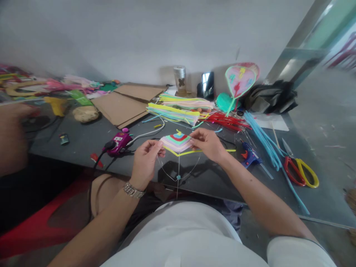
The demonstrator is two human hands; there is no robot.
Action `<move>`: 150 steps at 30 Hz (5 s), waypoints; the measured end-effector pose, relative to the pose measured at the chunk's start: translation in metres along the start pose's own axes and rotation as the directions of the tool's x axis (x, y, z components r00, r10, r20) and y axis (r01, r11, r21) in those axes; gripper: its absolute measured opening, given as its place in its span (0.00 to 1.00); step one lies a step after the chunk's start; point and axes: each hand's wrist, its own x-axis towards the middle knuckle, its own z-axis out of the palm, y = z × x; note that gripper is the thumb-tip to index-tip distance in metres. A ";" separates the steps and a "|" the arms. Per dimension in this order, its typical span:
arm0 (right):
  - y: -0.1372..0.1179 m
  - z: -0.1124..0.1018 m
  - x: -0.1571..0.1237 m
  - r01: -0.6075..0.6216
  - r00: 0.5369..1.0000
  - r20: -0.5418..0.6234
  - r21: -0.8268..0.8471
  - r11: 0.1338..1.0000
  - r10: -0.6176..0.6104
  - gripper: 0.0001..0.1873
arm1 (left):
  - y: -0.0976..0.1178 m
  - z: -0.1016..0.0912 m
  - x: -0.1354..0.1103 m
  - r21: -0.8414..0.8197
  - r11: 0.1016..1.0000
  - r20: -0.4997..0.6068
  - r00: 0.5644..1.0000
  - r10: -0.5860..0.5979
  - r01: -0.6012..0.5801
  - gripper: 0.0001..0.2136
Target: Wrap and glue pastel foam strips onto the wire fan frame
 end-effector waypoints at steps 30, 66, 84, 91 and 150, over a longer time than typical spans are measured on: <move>0.022 0.035 -0.043 0.430 0.831 0.183 -0.811 0.397 -0.525 0.10 | -0.002 0.004 -0.008 -0.120 0.988 0.078 0.993 -0.085 0.093 0.20; 0.022 -0.008 -0.022 0.439 0.817 0.145 -0.785 0.438 -0.558 0.06 | 0.003 0.003 0.001 -0.159 0.974 0.134 0.981 -0.138 0.158 0.22; 0.020 -0.009 -0.012 0.225 0.966 -0.062 -0.261 0.939 -0.249 0.08 | 0.001 -0.007 -0.009 0.013 0.995 -0.093 0.991 0.099 -0.099 0.23; 0.015 -0.004 -0.025 0.233 0.957 -0.109 -0.271 0.934 -0.270 0.08 | 0.020 0.002 -0.057 0.060 0.979 0.189 0.961 -0.201 0.193 0.22; -0.016 -0.021 -0.043 0.352 0.926 0.116 -0.606 0.713 -0.359 0.07 | 0.001 0.029 -0.042 -0.119 0.957 0.126 0.960 -0.248 0.263 0.17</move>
